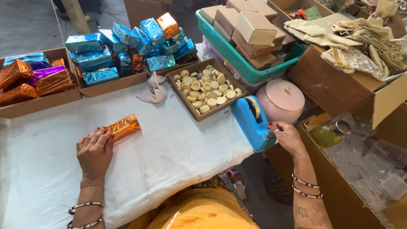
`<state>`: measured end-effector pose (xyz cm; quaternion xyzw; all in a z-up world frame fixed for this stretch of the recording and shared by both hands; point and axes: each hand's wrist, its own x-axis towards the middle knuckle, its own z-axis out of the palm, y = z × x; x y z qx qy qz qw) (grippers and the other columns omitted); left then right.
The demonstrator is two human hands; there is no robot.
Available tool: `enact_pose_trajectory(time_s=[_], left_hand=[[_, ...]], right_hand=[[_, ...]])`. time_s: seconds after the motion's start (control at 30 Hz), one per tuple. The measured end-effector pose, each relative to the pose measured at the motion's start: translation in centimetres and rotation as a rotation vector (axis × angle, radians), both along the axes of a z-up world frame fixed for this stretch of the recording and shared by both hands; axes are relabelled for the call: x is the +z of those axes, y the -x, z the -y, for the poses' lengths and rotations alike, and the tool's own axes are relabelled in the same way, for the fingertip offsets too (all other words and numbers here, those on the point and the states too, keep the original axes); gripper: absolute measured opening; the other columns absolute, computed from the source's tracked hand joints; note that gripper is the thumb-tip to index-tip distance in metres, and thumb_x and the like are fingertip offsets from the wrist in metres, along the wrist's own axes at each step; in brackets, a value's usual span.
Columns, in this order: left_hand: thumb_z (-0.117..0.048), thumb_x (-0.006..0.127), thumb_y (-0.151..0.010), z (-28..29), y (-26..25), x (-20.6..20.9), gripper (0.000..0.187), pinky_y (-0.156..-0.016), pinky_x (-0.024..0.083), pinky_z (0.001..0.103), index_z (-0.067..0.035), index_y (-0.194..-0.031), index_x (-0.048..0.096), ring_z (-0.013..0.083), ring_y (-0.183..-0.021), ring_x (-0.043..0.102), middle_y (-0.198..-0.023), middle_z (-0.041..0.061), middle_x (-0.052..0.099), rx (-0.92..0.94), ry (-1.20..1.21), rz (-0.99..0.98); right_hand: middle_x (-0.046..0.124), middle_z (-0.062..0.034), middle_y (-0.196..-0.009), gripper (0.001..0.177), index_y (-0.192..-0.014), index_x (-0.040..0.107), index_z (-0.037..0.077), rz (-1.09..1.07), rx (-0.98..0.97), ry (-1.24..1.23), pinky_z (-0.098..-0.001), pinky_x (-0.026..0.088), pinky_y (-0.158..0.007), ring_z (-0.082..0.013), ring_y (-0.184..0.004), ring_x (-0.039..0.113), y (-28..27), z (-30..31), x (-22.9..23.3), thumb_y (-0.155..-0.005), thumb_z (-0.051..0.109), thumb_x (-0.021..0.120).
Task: Wrapping small wooden items and other products in foil or colorful paper and organizing them in boxes.
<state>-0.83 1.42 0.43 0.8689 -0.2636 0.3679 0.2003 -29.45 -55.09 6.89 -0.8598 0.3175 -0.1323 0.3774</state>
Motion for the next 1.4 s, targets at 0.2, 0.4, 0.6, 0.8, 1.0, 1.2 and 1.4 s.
enact_pose_trajectory(time_s=[0.2,0.4,0.6,0.8,1.0,1.2,1.4], left_hand=[[-0.022,0.071,-0.105,0.0,0.0,-0.2,0.010,-0.110,0.048,0.039,-0.013,-0.105,0.075,0.0189,-0.123,0.070,-0.123,0.002,0.076,-0.001,-0.004,0.004],[-0.022,0.071,-0.105,0.0,0.1,0.0,0.010,-0.109,0.048,0.038,-0.013,-0.106,0.076,0.0191,-0.123,0.070,-0.123,0.002,0.076,-0.004,-0.007,0.006],[-0.021,0.071,-0.105,0.0,0.1,0.2,0.010,-0.108,0.049,0.037,-0.013,-0.106,0.076,0.0192,-0.122,0.070,-0.122,0.002,0.076,0.007,-0.019,0.012],[-0.021,0.071,-0.107,0.0,0.1,0.0,0.010,-0.108,0.050,0.037,-0.013,-0.106,0.076,0.0188,-0.121,0.070,-0.124,0.002,0.076,0.012,-0.014,0.013],[-0.022,0.071,-0.107,0.0,0.1,-0.3,0.010,-0.108,0.050,0.038,-0.013,-0.106,0.076,0.0201,-0.125,0.070,-0.124,0.002,0.076,0.019,-0.016,0.018],[-0.022,0.070,-0.106,0.0,0.0,-0.3,0.010,-0.108,0.051,0.039,-0.013,-0.106,0.075,0.0203,-0.124,0.070,-0.124,0.002,0.076,0.018,-0.008,0.015],[-0.021,0.071,-0.105,0.1,0.1,-0.1,0.010,-0.107,0.051,0.040,-0.012,-0.106,0.075,0.0209,-0.123,0.070,-0.123,0.003,0.076,0.003,0.013,0.019]], right_hand=[[0.073,0.0002,-0.097,0.021,-0.097,0.075,-0.001,0.132,0.038,-0.218,-0.0283,0.052,-0.076,-0.0113,-0.081,0.064,-1.0,2.3,-2.0,-0.093,0.019,0.072],[0.070,-0.0024,-0.082,0.015,-0.095,0.071,0.001,0.237,-0.055,-0.428,-0.0249,0.050,-0.066,-0.0102,-0.072,0.061,-1.0,1.5,-0.5,-0.098,0.016,0.068],[0.065,-0.0006,-0.081,0.016,-0.096,0.072,0.001,0.261,-0.103,-0.182,-0.0239,0.044,-0.063,-0.0076,-0.072,0.053,1.3,1.0,0.1,-0.101,0.016,0.070],[0.065,0.0016,-0.081,0.015,-0.090,0.069,0.003,0.308,-0.016,-0.515,-0.0290,0.059,-0.070,-0.0076,-0.071,0.061,4.5,2.9,-3.2,-0.097,0.016,0.070],[0.062,0.0005,-0.074,0.015,-0.089,0.071,0.004,0.250,0.019,-0.724,-0.0348,0.063,-0.068,-0.0103,-0.065,0.060,5.1,3.7,-4.4,-0.092,0.019,0.072],[0.062,-0.0002,-0.072,0.020,-0.089,0.072,0.002,0.216,-0.015,-0.707,-0.0365,0.063,-0.066,-0.0113,-0.064,0.061,4.7,4.4,-5.8,-0.091,0.021,0.075],[0.067,-0.0024,-0.077,0.021,-0.092,0.074,0.001,0.188,-0.074,-0.595,-0.0351,0.061,-0.066,-0.0130,-0.067,0.063,4.2,4.2,-5.8,-0.089,0.021,0.076]])
